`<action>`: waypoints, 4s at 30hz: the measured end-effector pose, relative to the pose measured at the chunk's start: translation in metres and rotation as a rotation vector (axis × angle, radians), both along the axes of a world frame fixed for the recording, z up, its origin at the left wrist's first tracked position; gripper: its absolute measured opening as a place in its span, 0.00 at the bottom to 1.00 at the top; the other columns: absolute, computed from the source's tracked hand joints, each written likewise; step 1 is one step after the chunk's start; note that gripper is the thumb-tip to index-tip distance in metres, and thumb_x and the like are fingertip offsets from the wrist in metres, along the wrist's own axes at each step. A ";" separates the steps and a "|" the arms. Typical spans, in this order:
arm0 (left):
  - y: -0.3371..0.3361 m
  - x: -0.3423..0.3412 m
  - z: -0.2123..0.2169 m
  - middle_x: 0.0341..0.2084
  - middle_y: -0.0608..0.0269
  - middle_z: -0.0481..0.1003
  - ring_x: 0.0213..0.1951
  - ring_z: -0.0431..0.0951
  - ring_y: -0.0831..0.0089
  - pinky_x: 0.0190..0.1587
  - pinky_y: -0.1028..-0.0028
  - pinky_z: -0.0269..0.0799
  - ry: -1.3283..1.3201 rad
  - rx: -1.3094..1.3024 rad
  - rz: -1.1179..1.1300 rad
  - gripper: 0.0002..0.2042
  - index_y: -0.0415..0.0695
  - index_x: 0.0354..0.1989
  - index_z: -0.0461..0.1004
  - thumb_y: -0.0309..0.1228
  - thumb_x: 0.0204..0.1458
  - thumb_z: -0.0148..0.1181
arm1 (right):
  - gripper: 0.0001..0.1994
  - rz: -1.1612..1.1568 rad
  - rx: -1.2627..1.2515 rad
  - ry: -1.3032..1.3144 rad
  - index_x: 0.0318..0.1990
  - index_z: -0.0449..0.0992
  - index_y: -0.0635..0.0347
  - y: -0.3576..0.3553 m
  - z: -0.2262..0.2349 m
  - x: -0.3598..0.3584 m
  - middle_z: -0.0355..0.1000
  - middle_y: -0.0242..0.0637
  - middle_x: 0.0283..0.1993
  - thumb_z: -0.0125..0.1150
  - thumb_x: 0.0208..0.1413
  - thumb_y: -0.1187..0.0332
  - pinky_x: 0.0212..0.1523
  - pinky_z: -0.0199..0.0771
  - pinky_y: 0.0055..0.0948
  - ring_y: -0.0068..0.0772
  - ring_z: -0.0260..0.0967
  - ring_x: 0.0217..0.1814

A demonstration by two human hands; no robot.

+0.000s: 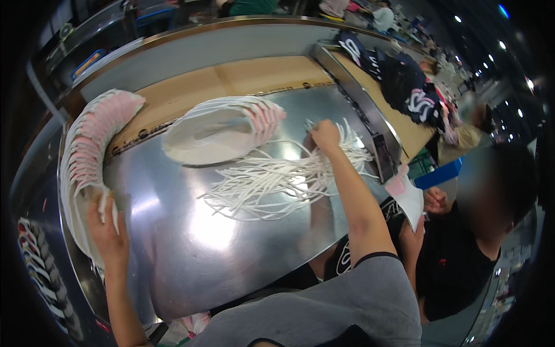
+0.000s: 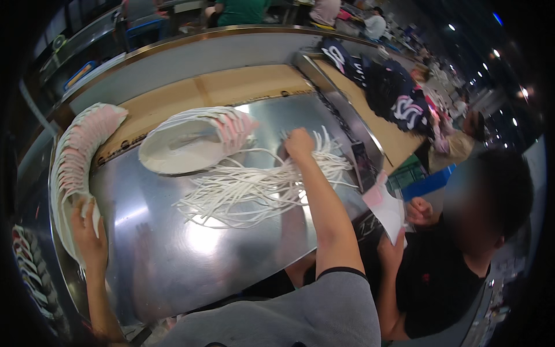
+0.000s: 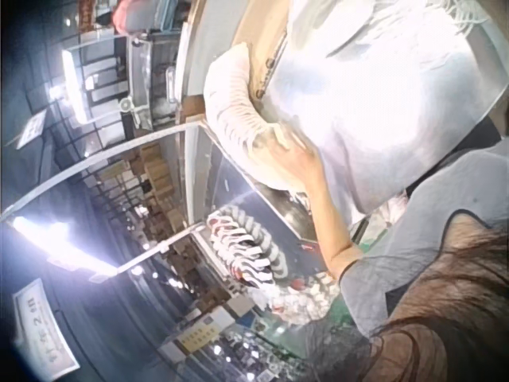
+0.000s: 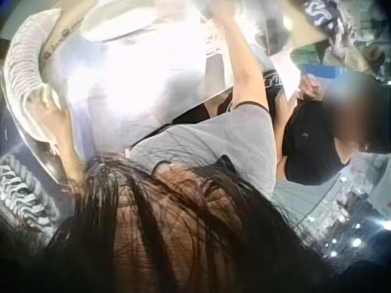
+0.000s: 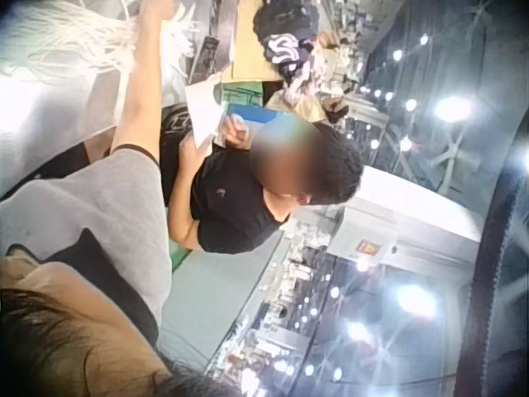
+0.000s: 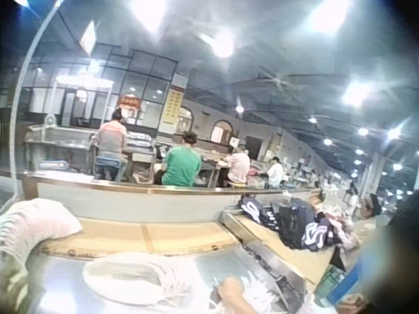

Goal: The person laces white sneakers by threading white shoelaces through the eyelets of the shoe uppers while seated at a metal workstation.

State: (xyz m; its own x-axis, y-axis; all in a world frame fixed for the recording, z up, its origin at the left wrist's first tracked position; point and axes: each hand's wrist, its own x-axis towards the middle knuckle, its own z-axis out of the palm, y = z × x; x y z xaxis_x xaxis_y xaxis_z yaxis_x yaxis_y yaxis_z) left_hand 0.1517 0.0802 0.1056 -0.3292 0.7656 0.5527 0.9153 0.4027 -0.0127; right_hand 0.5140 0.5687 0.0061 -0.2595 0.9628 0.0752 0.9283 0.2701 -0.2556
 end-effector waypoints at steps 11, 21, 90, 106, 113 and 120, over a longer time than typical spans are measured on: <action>0.180 -0.064 -0.139 0.49 0.58 0.72 0.51 0.71 0.73 0.55 0.73 0.66 -1.282 0.378 -0.309 0.18 0.36 0.57 0.65 0.29 0.61 0.57 | 0.06 0.766 0.088 1.737 0.40 0.71 0.60 -0.119 0.283 -0.036 0.73 0.30 0.31 0.60 0.60 0.70 0.23 0.59 0.18 0.12 0.59 0.23; 0.133 -0.024 -0.034 0.43 0.60 0.72 0.45 0.70 0.73 0.53 0.75 0.64 -0.897 0.785 -0.240 0.10 0.36 0.48 0.69 0.29 0.63 0.52 | 0.06 0.826 -0.652 1.518 0.43 0.73 0.58 -0.258 0.244 0.068 0.76 0.30 0.36 0.60 0.60 0.71 0.30 0.65 0.14 0.13 0.69 0.34; 0.001 0.219 -0.037 0.44 0.64 0.78 0.45 0.76 0.78 0.47 0.77 0.73 -1.869 0.363 -0.164 0.12 0.38 0.49 0.77 0.29 0.60 0.60 | 0.08 0.530 -1.038 1.056 0.50 0.67 0.64 -0.374 0.075 0.002 0.79 0.34 0.39 0.50 0.67 0.72 0.27 0.62 0.13 0.12 0.61 0.25; -0.031 0.218 -0.021 0.47 0.59 0.79 0.48 0.78 0.70 0.52 0.71 0.72 -1.650 0.143 -0.180 0.17 0.39 0.53 0.75 0.32 0.58 0.62 | 0.10 0.942 -0.632 0.396 0.48 0.68 0.64 -0.341 0.115 0.012 0.78 0.44 0.35 0.55 0.62 0.71 0.34 0.73 0.33 0.40 0.77 0.31; -0.035 0.205 -0.055 0.47 0.59 0.79 0.48 0.78 0.71 0.53 0.73 0.72 -1.527 0.171 -0.259 0.16 0.40 0.52 0.76 0.31 0.57 0.64 | 0.19 0.483 -0.917 0.941 0.50 0.72 0.62 -0.334 0.055 0.000 0.74 0.31 0.45 0.70 0.52 0.70 0.46 0.70 0.21 0.20 0.69 0.44; -0.024 0.170 -0.074 0.47 0.55 0.79 0.51 0.77 0.62 0.54 0.67 0.72 -1.085 0.116 -0.149 0.15 0.40 0.50 0.76 0.29 0.53 0.64 | 0.20 0.347 -0.745 0.950 0.47 0.73 0.63 -0.349 0.046 -0.023 0.75 0.33 0.38 0.74 0.49 0.67 0.37 0.71 0.23 0.22 0.70 0.36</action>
